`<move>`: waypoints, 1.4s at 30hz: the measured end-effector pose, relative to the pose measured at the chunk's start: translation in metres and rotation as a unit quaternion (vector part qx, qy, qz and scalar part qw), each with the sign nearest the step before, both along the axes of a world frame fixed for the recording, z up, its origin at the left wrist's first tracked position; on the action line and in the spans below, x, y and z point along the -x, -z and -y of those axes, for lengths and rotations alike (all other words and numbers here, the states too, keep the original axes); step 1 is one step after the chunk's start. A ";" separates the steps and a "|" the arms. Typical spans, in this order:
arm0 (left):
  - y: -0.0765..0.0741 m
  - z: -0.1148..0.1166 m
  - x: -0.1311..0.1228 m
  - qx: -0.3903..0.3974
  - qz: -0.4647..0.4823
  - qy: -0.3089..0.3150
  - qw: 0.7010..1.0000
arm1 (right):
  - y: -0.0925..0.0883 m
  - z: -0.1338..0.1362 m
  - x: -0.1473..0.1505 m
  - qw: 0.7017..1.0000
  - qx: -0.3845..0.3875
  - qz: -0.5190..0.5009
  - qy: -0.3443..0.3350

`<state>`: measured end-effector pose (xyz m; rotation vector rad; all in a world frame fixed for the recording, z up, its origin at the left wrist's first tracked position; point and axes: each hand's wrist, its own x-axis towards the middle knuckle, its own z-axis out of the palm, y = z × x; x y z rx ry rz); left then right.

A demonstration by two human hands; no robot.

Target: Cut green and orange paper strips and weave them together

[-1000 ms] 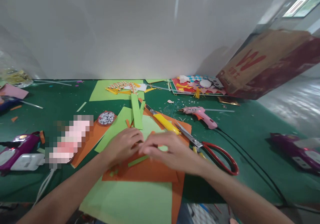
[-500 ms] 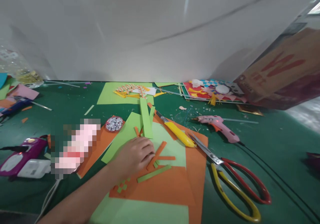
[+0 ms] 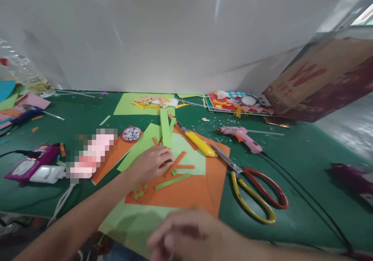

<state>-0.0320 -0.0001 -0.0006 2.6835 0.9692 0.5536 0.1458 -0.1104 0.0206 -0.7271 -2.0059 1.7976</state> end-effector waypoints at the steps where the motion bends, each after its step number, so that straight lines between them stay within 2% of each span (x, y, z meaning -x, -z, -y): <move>1: -0.003 -0.001 -0.001 0.006 -0.009 0.000 1.000 | -0.004 -0.018 -0.003 0.998 -0.044 0.020 0.032; 2: -0.007 -0.004 -0.002 0.016 -0.021 -0.001 1.000 | -0.006 -0.035 -0.006 0.990 -0.110 0.048 0.069; 4: -0.016 -0.010 -0.007 0.044 -0.059 -0.009 0.997 | -0.006 -0.065 -0.014 0.948 -0.271 0.114 0.121; 5: -0.020 -0.013 -0.010 0.053 -0.085 -0.011 0.995 | -0.003 -0.076 -0.017 0.920 -0.344 0.141 0.121; 6: -0.023 -0.016 -0.013 0.049 -0.091 -0.021 0.994 | 0.000 -0.084 -0.020 0.902 -0.384 0.169 0.101; 9: -0.022 -0.022 -0.021 0.032 -0.083 -0.044 0.995 | 0.015 -0.090 -0.020 0.867 -0.450 0.202 0.065; 12: -0.011 -0.022 -0.025 0.022 -0.068 -0.050 0.996 | 0.032 -0.085 -0.014 0.835 -0.518 0.184 0.031; 17: 0.002 -0.023 -0.023 0.032 -0.050 -0.027 0.998 | 0.050 -0.080 -0.007 0.761 -0.633 0.134 0.055; 20: 0.003 -0.025 -0.022 0.042 -0.042 -0.016 0.998 | 0.054 -0.080 -0.010 0.733 -0.666 0.117 0.071; 26: 0.003 -0.028 -0.017 -0.001 -0.015 0.009 1.000 | 0.053 -0.081 -0.016 0.735 -0.660 0.125 0.093; 31: -0.003 -0.028 -0.011 -0.050 0.020 0.041 0.998 | 0.048 -0.083 -0.019 0.745 -0.645 0.137 0.106; 37: -0.011 -0.028 -0.007 -0.082 0.068 0.015 0.994 | 0.041 -0.084 -0.023 0.751 -0.622 0.117 0.185; 39: -0.010 -0.028 -0.007 -0.073 0.068 0.009 0.995 | 0.039 -0.085 -0.024 0.767 -0.593 0.115 0.216; 42: -0.009 -0.030 -0.006 -0.045 0.043 0.014 0.998 | 0.033 -0.086 -0.025 0.815 -0.490 0.097 0.294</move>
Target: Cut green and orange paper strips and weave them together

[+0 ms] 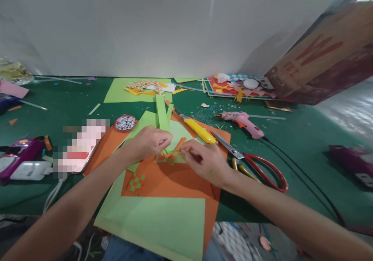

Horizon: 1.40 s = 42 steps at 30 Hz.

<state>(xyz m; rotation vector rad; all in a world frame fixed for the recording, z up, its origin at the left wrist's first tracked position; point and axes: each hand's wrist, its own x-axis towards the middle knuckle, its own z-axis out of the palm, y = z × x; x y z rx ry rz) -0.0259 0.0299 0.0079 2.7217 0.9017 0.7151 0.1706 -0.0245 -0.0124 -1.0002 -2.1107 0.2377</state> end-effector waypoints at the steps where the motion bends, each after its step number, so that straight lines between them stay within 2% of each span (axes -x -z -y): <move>1: 0.001 -0.001 0.000 0.009 -0.013 0.003 1.000 | -0.003 0.000 0.000 0.998 0.042 -0.038 0.016; 4: 0.002 0.000 -0.001 0.018 -0.058 0.017 0.998 | -0.014 0.000 0.000 0.974 0.168 -0.146 0.047; 6: 0.001 0.003 -0.004 0.019 -0.095 0.030 0.995 | -0.019 -0.003 -0.002 0.949 0.225 -0.212 0.066; 10: -0.001 0.012 -0.013 0.045 -0.152 0.031 0.987 | -0.019 -0.014 -0.007 0.897 0.267 -0.341 0.090; 14: -0.005 0.016 -0.017 0.072 -0.187 0.028 0.979 | -0.016 -0.020 -0.008 0.860 0.304 -0.402 0.082; 19: -0.007 0.015 -0.015 0.114 -0.186 0.027 0.976 | -0.019 -0.017 -0.006 0.848 0.334 -0.406 0.072; 27: -0.002 0.011 -0.008 0.106 -0.119 0.030 0.987 | -0.017 -0.018 -0.006 0.842 0.351 -0.404 0.068; 34: -0.005 0.005 -0.005 0.179 -0.053 0.028 0.982 | -0.018 -0.021 -0.009 0.831 0.336 -0.439 0.056; 38: -0.008 0.005 -0.005 0.201 -0.032 0.007 0.979 | -0.019 -0.022 -0.008 0.822 0.333 -0.457 0.065; 42: -0.010 0.006 -0.007 0.228 -0.012 0.000 0.974 | -0.019 -0.021 -0.007 0.817 0.338 -0.465 0.045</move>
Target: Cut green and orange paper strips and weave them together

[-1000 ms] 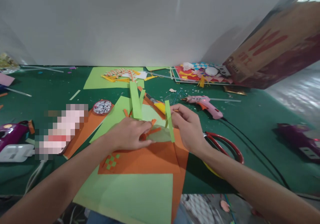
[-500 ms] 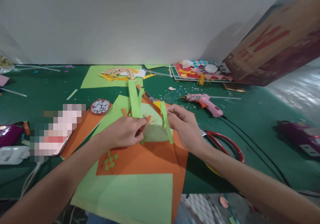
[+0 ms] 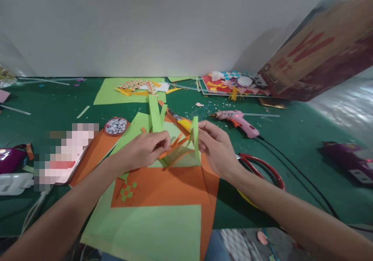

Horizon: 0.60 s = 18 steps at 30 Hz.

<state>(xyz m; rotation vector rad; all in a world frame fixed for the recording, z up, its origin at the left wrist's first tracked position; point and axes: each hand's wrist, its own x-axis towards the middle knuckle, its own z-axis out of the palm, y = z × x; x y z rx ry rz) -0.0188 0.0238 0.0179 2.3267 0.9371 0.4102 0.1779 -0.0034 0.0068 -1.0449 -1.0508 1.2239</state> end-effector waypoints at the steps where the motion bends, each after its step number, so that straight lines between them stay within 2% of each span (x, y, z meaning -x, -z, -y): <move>1: 0.000 0.000 -0.001 0.006 0.004 0.001 1.000 | 0.000 0.000 0.000 1.000 -0.003 -0.004 -0.004; 11: 0.006 0.004 -0.003 0.003 0.012 0.027 1.000 | 0.001 -0.004 -0.002 1.000 -0.003 -0.026 -0.002; 18: 0.005 0.005 -0.002 -0.035 0.028 0.043 0.998 | 0.003 -0.005 0.000 1.000 0.028 0.002 -0.008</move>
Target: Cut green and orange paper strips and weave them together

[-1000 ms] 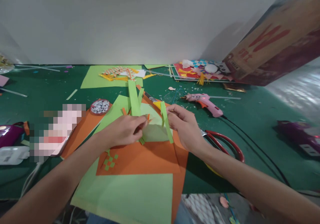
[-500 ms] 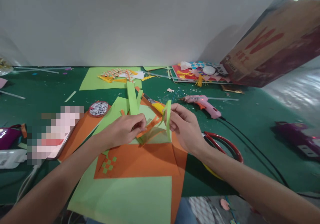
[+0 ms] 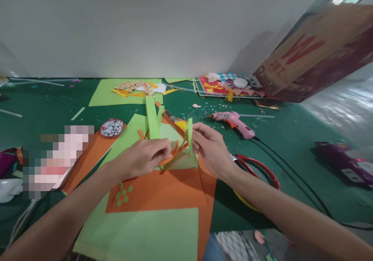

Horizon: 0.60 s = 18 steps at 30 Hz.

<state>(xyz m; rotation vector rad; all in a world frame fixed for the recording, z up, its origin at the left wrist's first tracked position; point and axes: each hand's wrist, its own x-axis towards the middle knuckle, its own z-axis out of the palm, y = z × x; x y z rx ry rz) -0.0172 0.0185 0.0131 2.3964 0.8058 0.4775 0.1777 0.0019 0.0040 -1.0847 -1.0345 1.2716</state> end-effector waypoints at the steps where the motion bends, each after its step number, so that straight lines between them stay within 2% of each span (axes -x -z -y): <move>1: 0.000 0.000 0.000 -0.003 0.002 -0.003 1.000 | 0.000 0.000 0.000 1.000 0.004 0.004 -0.001; 5: -0.002 0.002 -0.002 -0.026 0.000 0.007 1.000 | -0.002 0.000 0.000 1.000 0.022 0.006 -0.008; 10: -0.003 0.001 -0.003 -0.109 -0.009 0.025 0.994 | 0.000 0.002 -0.002 0.998 0.051 -0.002 -0.041; 15: -0.002 -0.001 -0.001 -0.155 -0.003 0.008 0.988 | -0.001 0.004 -0.001 0.998 0.006 0.020 -0.060; 18: -0.002 0.000 0.000 -0.159 0.043 -0.004 0.986 | -0.001 0.003 -0.001 0.998 -0.040 0.048 -0.022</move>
